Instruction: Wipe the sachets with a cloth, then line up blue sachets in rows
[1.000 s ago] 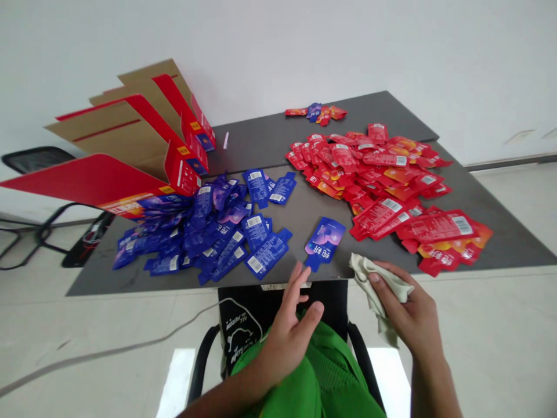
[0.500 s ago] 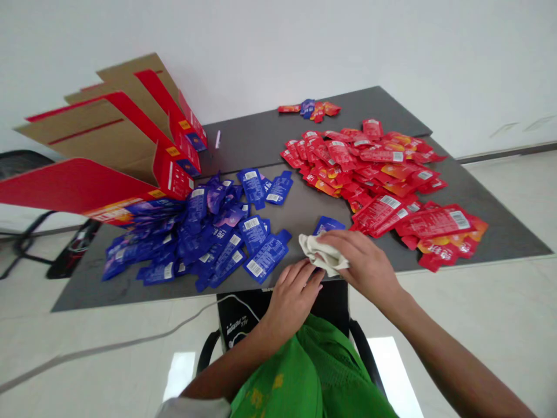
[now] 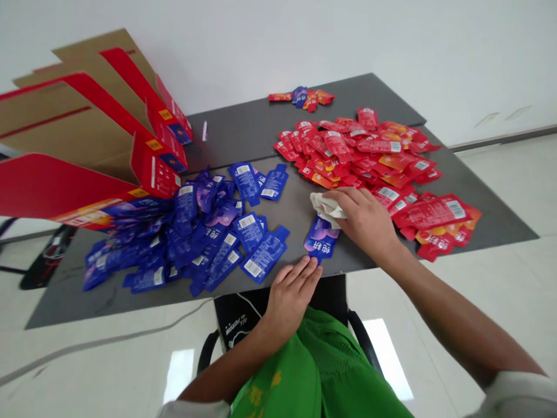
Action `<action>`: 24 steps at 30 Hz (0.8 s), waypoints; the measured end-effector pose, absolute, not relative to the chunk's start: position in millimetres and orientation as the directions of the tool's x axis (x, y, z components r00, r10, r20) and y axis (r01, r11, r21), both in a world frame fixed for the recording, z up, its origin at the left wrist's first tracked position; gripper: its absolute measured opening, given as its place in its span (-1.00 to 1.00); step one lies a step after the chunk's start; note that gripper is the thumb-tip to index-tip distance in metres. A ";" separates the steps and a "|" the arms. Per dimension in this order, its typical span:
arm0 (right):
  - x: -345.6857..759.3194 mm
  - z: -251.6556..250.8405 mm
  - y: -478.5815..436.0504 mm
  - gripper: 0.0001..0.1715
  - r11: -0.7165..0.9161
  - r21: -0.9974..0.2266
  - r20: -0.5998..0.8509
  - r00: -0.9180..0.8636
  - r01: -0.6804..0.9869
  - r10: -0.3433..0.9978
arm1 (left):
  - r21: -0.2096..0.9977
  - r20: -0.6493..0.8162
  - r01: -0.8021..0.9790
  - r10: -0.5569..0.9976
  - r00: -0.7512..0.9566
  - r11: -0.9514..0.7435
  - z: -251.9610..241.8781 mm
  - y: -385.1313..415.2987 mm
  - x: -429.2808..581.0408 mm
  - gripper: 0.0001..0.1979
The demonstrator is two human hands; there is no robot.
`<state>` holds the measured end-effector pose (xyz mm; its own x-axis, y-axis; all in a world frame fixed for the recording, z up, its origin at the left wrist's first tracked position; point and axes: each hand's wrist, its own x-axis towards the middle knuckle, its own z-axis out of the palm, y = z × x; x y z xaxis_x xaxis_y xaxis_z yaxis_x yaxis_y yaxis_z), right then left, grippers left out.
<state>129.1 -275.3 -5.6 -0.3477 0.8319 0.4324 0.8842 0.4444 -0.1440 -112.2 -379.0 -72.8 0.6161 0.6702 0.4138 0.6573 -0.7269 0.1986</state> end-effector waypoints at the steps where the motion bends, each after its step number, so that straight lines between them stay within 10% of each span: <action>1: 126.1 -4.6 -284.3 -0.50 0.464 -0.171 0.452 -0.349 0.869 0.821 | 0.200 0.418 0.654 0.667 0.617 -0.730 -72.8 -378.7 -112.1 -0.64; 24: 113.3 -23.8 -326.1 -0.50 0.638 -0.215 0.319 -0.564 0.739 0.761 | 0.272 0.425 0.657 0.700 0.574 -0.703 -74.3 -377.2 -108.8 -0.72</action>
<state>113.3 -326.1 -23.8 -0.5644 0.7612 0.3194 0.7390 0.6383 -0.2154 -108.8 -377.2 -74.3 0.5740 0.7001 0.4247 0.6568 -0.7034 0.2717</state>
